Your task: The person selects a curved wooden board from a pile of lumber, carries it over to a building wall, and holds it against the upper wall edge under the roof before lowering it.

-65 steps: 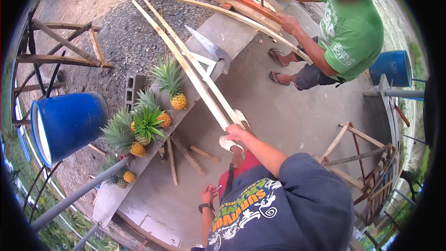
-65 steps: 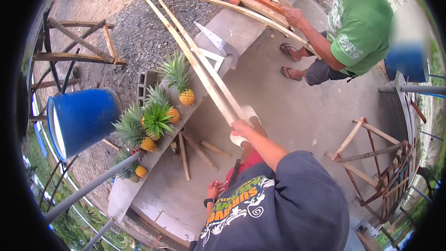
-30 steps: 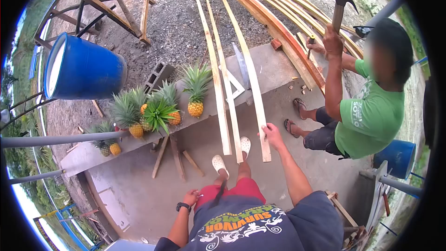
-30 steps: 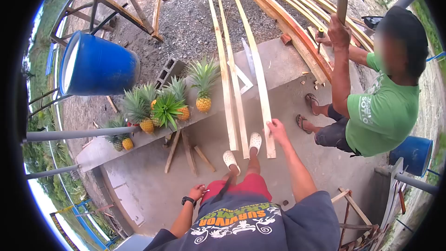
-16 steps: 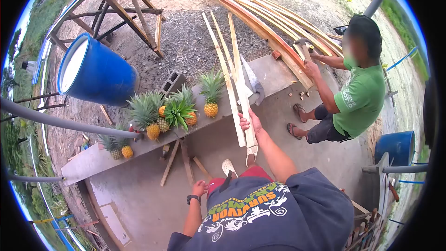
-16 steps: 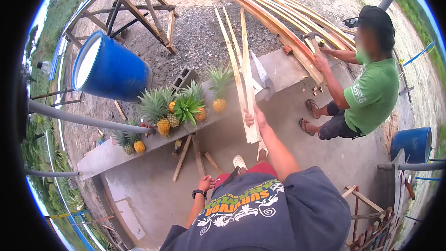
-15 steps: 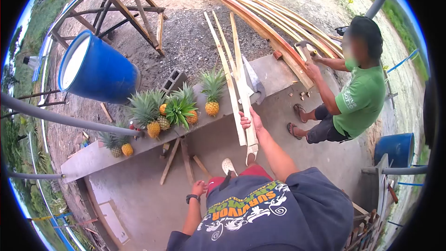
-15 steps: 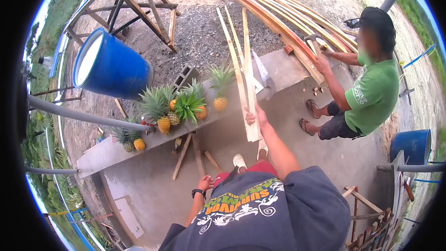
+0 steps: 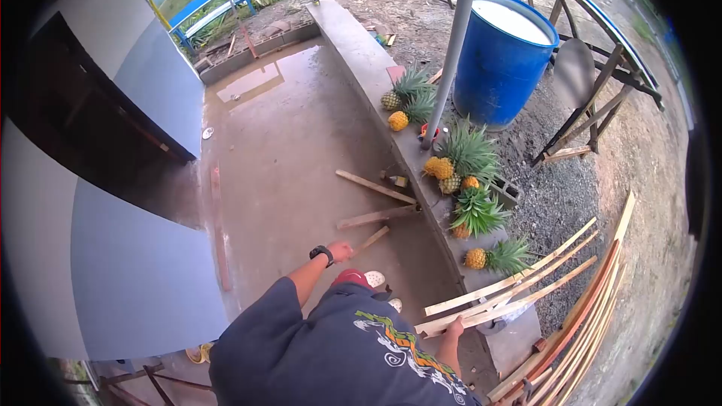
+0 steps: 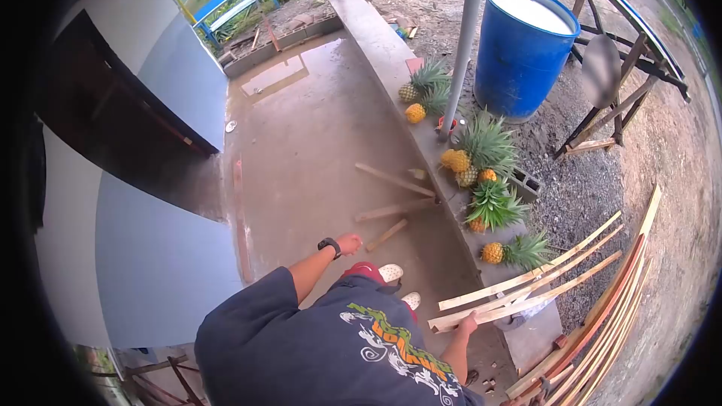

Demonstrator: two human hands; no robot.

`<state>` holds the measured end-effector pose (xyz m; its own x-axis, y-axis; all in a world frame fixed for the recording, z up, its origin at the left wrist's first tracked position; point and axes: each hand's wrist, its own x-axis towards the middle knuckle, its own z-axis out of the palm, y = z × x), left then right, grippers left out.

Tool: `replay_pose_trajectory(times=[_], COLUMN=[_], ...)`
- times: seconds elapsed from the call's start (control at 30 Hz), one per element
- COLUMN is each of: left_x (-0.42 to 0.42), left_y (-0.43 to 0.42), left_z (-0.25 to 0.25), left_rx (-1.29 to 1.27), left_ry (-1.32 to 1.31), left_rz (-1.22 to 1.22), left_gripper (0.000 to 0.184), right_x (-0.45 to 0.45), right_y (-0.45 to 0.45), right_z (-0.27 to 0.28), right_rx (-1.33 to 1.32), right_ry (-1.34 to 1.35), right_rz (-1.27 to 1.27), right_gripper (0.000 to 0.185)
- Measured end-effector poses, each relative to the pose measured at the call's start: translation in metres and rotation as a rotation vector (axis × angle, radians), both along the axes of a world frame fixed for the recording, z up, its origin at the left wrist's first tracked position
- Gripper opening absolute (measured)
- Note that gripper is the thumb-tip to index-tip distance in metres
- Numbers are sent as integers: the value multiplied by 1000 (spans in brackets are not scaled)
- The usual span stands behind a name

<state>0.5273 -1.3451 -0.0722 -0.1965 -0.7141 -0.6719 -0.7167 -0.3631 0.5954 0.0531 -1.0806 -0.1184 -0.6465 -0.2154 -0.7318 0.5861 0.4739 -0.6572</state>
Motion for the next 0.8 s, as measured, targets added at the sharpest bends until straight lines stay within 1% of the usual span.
replay_pose_trajectory(times=[0.03, 0.07, 0.13, 0.17, 0.23, 0.3, 0.33, 0.37, 0.43, 0.47, 0.53, 0.57, 0.6, 0.63, 0.67, 0.7, 0.73, 0.77, 0.8], left_x=[9, 19, 46, 63, 95, 114, 122, 134, 153, 159, 174, 183, 191, 202, 215, 226, 242, 262, 277], left_y=[17, 31, 61, 74, 107, 130, 134, 138, 146, 142, 135, 128, 118, 110, 106, 99, 78, 60, 54], left_z=[3, 6, 5, 4, 0, 10, 19, 18, 10, 8, 15, 18, 20, 22, 32, 43, 50, 53, 56], left_rx=[38, 73, 199, 231, 286, 292, 286, 286, 343, 349, 313, 331, 187, 40, 60, 95, 96, 266, 435], left_ry=[55, 21, 14, 12, -19, -42, -36, -29, -17, -4, 135, 138, 140, 138, 134, 236, 345, 396, 442], left_rz=[59, 78, 202, 250, 332, 429, 489, 482, 638, 634, 882, 876, 937, 1000, 1002, 968, 949, 773, 606], left_gripper=[30, 28, 27, 27, 26, 24, 24, 24, 33, 33, 62, 62, 73, 85, 85, 89, 94, 90, 87], right_x=[-2, 0, 3, -8, 0, -13, -10, -4, 7, 13, 21, 22, 28, 33, 46, 63, 82, 100, 128], right_y=[-4, -7, -11, -2, -6, -1, -4, -10, -18, -24, -34, -35, -36, -53, -78, -89, -110, -128, -151], right_z=[-1, -4, -11, -56, -47, -96, -91, -79, -46, -27, -17, -19, -13, -11, 2, 22, 39, 41, 47], right_rx=[4, 58, 165, 79, 74, 105, 108, 126, 150, 208, 277, 247, 219, 602, 984, 996, 973, 911, 768], right_ry=[-5, -31, -79, -126, -167, -178, -172, -179, -171, -159, -136, -61, 16, 216, 415, 560, 679, 772, 808], right_rz=[24, 54, 136, 121, 93, 190, 179, 175, 167, 167, 161, 124, 94, 139, 179, 388, 429, 529, 686], right_gripper=[62, 61, 60, 58, 49, 45, 45, 44, 43, 44, 46, 48, 52, 52, 52, 51, 50, 52, 56])
